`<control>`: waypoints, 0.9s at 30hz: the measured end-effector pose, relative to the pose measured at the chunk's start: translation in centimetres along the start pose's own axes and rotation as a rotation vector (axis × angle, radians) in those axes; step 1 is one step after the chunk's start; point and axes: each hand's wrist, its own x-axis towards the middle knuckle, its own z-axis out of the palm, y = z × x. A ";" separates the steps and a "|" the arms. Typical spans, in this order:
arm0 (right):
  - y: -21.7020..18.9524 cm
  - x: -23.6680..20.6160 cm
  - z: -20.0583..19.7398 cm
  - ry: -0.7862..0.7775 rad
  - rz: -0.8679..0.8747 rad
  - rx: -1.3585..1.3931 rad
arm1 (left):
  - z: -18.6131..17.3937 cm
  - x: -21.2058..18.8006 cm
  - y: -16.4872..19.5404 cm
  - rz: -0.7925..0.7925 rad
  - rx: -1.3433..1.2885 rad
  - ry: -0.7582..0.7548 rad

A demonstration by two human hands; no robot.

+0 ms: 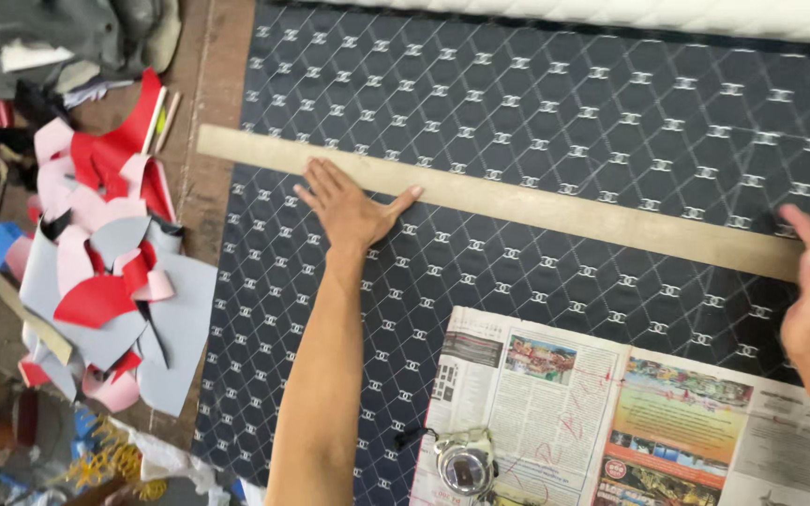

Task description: The person lays a long strip of patterned material on a workbench, spreads newspaper over part of the table, then uses a tape measure and a marker to take repeated measurements and make marks along the strip and the material, repositioning the tape measure at different points.

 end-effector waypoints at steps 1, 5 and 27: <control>-0.2 0.9 0.6 -0.051 0.073 0.125 | -0.1 0.1 0.2 0.000 0.035 -0.029; 0.6 5.5 6.3 -0.195 0.283 0.201 | 0.0 1.0 0.5 -0.061 0.044 -0.123; -4.3 14.9 37.7 -0.715 -0.074 -0.113 | -0.4 2.2 -0.2 -0.082 0.010 0.003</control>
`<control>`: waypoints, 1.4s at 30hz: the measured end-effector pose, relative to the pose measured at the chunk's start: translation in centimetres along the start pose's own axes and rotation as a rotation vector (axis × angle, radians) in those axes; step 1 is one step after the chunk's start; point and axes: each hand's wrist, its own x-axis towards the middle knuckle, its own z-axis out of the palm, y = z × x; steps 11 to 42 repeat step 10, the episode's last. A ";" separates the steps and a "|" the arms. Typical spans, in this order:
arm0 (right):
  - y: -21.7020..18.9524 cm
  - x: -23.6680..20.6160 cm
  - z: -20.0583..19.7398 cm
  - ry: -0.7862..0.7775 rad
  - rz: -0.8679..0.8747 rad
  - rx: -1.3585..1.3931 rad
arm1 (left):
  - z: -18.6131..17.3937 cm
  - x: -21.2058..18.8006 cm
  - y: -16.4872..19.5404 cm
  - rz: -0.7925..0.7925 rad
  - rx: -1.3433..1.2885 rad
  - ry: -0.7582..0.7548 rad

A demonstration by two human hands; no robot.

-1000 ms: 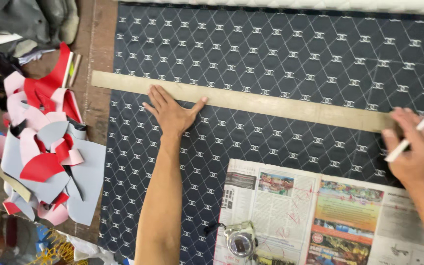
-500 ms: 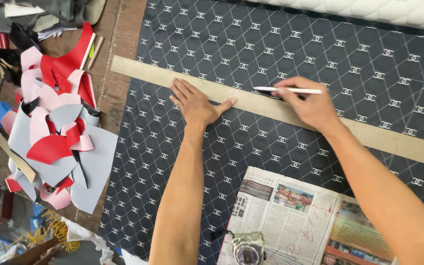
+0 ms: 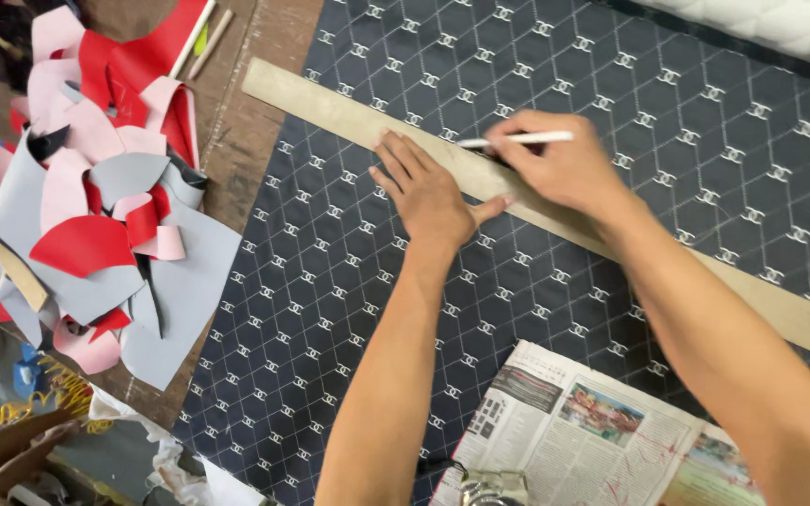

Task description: The person lays a long strip of patterned material on a workbench, spreads newspaper over part of the table, then uses a tape measure and a marker to take repeated measurements and make marks along the strip and the material, repositioning the tape measure at different points.

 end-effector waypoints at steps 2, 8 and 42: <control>-0.9 4.2 3.7 0.028 -0.055 -0.051 | -0.4 0.8 -0.4 -0.020 0.021 -0.043; -2.8 13.7 13.8 0.103 -0.122 0.105 | 3.9 1.8 -1.7 0.048 0.034 0.117; -2.7 16.0 16.0 0.132 -0.187 0.165 | 6.7 1.9 -2.5 0.102 0.093 0.212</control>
